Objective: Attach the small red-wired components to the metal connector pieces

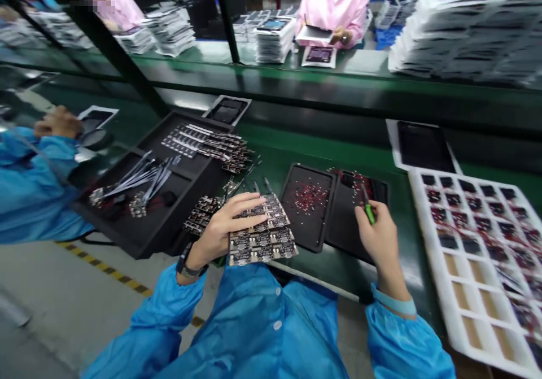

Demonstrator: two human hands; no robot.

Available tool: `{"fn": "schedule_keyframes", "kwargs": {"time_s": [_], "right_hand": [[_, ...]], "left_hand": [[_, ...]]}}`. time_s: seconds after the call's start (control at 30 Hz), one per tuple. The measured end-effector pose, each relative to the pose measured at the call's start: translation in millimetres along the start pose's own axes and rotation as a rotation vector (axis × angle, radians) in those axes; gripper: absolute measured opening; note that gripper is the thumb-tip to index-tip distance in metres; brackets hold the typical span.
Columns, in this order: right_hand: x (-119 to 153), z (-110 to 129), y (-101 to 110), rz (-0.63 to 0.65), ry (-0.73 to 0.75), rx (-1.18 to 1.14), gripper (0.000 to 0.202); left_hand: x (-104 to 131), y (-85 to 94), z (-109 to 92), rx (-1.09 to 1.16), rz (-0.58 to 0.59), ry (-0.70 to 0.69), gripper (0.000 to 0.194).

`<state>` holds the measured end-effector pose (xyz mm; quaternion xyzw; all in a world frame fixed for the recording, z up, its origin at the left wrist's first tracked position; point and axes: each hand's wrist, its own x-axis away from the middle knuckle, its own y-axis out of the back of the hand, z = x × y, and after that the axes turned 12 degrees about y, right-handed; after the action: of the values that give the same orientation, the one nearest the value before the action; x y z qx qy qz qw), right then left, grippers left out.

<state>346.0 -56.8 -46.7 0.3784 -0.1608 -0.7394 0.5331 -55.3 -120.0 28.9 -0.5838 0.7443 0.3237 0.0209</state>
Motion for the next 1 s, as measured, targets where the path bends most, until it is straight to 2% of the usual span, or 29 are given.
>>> {"fn": "schedule_keyframes", "kwargs": {"time_s": [0.07,0.1,0.2,0.27,0.33,0.4,0.47,0.53,0.63,0.77,0.87,1.0], "right_hand": [[-5,-4,3,0.041,-0.042,0.195,0.051],[-7,-6,4,0.081,-0.071,0.248,0.055],[-12,-10,7,0.158,-0.103,0.254,0.060],[-13,-14,8,0.173,-0.112,0.230,0.060],[-15,-20,8,0.185,-0.121,0.216,0.060],[-18,-27,6,0.201,-0.125,0.203,0.059],[-21,-34,4,0.207,-0.133,0.192,0.056],[-24,-40,3,0.205,-0.143,0.169,0.052],[-26,-45,2,0.209,-0.158,0.127,0.046],[-25,-48,3,0.226,-0.185,0.110,0.045],[-24,-49,4,0.236,-0.185,0.098,0.045],[-25,-48,4,0.238,-0.165,0.092,0.043]], "left_hand": [[-5,16.9,-17,0.127,-0.120,0.014,0.033],[-7,26.5,-24,0.193,-0.219,0.031,0.031],[-11,63.0,-41,0.354,-0.629,0.095,0.025],[-15,95.1,-48,0.449,-0.848,0.127,0.023],[-20,131.8,-47,0.565,-0.948,0.194,0.019],[-22,168.0,-38,0.695,-0.996,0.376,0.013],[-22,198.0,-21,0.827,-1.037,0.580,0.017],[-19,217.7,0,0.922,-1.080,0.692,0.018],[-12,227.5,31,0.995,-1.142,0.820,0.020],[-10,222.8,60,0.995,-1.136,0.912,0.023],[-13,221.4,72,0.975,-1.114,0.926,0.026],[-12,224.4,76,0.902,-1.099,0.981,0.025]]}}
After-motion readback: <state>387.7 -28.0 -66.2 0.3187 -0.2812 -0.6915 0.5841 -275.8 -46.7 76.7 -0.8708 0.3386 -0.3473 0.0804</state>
